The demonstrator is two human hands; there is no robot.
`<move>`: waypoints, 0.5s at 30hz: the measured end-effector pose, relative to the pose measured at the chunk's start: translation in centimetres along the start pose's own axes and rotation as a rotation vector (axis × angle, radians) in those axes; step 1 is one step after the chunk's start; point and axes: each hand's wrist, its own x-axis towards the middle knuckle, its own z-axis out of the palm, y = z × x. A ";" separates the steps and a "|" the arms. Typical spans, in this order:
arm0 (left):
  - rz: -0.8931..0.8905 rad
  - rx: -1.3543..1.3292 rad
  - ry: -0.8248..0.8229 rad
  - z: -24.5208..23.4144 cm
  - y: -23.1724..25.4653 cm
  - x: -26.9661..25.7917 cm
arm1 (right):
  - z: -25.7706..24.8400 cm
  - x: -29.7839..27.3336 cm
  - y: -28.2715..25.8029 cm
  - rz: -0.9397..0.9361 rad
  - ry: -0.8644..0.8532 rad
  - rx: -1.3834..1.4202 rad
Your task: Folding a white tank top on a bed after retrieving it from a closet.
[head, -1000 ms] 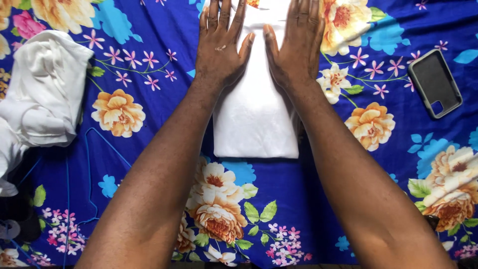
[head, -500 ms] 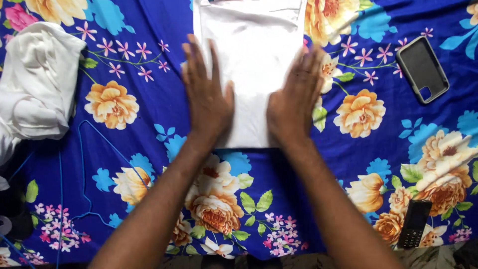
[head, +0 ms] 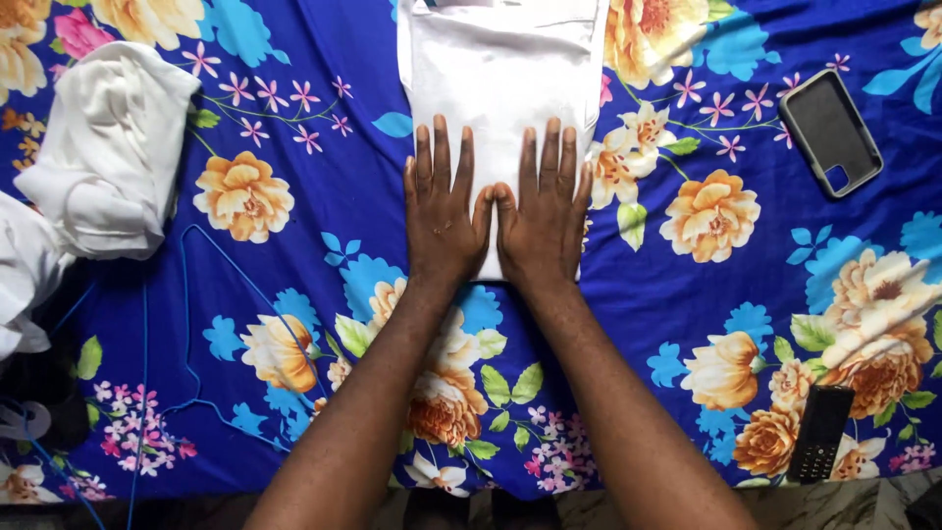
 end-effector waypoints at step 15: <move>-0.075 0.020 -0.032 -1.6 -0.9 -3.4 | -1.2 -3.4 2.2 0.051 -0.023 -0.005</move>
